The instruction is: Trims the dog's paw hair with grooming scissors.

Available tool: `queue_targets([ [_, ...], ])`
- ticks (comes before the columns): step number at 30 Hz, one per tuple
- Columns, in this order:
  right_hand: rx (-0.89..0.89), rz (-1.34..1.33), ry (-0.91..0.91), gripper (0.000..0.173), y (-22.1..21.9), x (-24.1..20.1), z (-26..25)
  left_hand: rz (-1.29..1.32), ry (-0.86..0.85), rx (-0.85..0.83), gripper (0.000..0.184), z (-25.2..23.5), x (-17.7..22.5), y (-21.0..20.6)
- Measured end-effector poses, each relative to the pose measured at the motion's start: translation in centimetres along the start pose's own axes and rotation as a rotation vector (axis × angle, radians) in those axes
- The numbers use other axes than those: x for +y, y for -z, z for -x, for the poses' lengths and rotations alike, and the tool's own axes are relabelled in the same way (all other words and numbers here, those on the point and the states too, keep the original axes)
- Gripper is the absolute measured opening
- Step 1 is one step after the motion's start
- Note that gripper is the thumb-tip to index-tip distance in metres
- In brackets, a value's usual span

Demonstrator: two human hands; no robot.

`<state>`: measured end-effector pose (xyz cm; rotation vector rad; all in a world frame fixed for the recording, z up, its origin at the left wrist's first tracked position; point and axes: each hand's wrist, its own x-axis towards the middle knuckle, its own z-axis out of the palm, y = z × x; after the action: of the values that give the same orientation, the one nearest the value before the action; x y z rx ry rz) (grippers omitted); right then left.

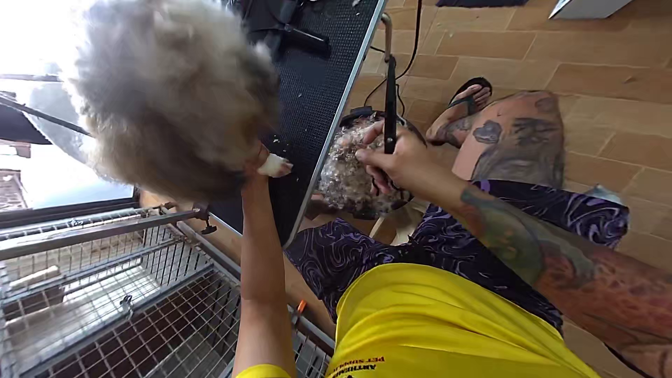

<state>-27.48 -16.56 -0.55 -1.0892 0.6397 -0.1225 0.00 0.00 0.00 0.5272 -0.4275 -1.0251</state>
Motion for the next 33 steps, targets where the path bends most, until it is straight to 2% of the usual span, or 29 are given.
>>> queue_targets([
  [1,-0.010,-0.007,-0.016,0.025,-0.3,0.6,0.3,0.031,0.003,-0.056,0.037,0.2,0.3,0.6],
  [3,-0.030,-0.015,-0.038,0.026,-0.8,1.6,0.9,0.039,-0.033,-0.038,0.041,0.4,0.8,-0.4],
  [7,-0.073,0.028,-0.093,0.033,-2.3,3.2,1.8,0.092,-0.047,-0.036,0.037,0.4,1.5,-2.8],
  [10,-0.103,0.120,-0.037,0.039,-3.0,3.9,2.1,-0.034,-0.083,0.005,0.040,0.6,0.9,-2.7],
  [13,-0.145,0.215,0.032,0.044,-3.0,4.7,2.3,-0.104,-0.018,0.056,0.066,1.1,-0.2,-1.1],
  [15,-0.188,0.195,0.036,0.046,-3.0,5.2,2.5,-0.117,0.037,0.097,0.075,1.8,-0.5,-0.4],
  [17,-0.216,0.192,0.036,0.052,-2.8,5.5,2.5,-0.069,0.057,0.056,0.064,3.2,-0.2,1.4],
  [19,-0.218,0.184,0.044,0.056,-2.6,5.8,2.5,-0.023,0.107,-0.087,0.035,4.4,0.4,4.3],
  [20,-0.214,0.182,0.047,0.058,-2.4,5.7,2.4,-0.027,0.067,0.007,0.035,4.5,-0.3,2.9],
  [21,-0.208,0.179,0.049,0.059,-2.1,5.6,2.4,-0.049,-0.009,0.345,0.045,4.0,-1.7,-1.7],
  [22,-0.198,0.177,0.055,0.061,-1.7,5.5,2.3,-0.058,-0.027,0.371,0.053,3.5,-2.5,-3.8],
  [23,-0.181,0.179,0.071,0.062,-1.3,5.4,2.2,-0.082,-0.006,0.149,0.060,3.6,-2.8,-3.4],
  [24,-0.163,0.179,0.094,0.063,-0.9,5.3,2.1,-0.079,0.035,-0.152,0.062,3.5,-2.8,-1.8],
  [25,-0.144,0.172,0.121,0.062,-0.6,5.2,2.0,-0.078,0.046,-0.261,0.062,3.4,-3.4,-2.3],
  [28,-0.098,0.162,0.163,0.058,0.6,4.7,1.9,-0.115,-0.068,-0.209,0.055,4.5,-4.9,-4.9],
  [31,-0.064,0.138,0.188,0.055,1.9,4.3,1.8,-0.087,-0.234,-0.244,0.046,6.0,-5.3,-3.9],
  [32,-0.057,0.130,0.191,0.054,2.2,4.2,1.8,-0.011,-0.237,-0.227,0.043,6.5,-5.4,-3.9],
  [33,-0.051,0.128,0.193,0.052,2.5,4.2,1.8,0.092,-0.172,-0.236,0.037,7.0,-5.2,-3.7],
])
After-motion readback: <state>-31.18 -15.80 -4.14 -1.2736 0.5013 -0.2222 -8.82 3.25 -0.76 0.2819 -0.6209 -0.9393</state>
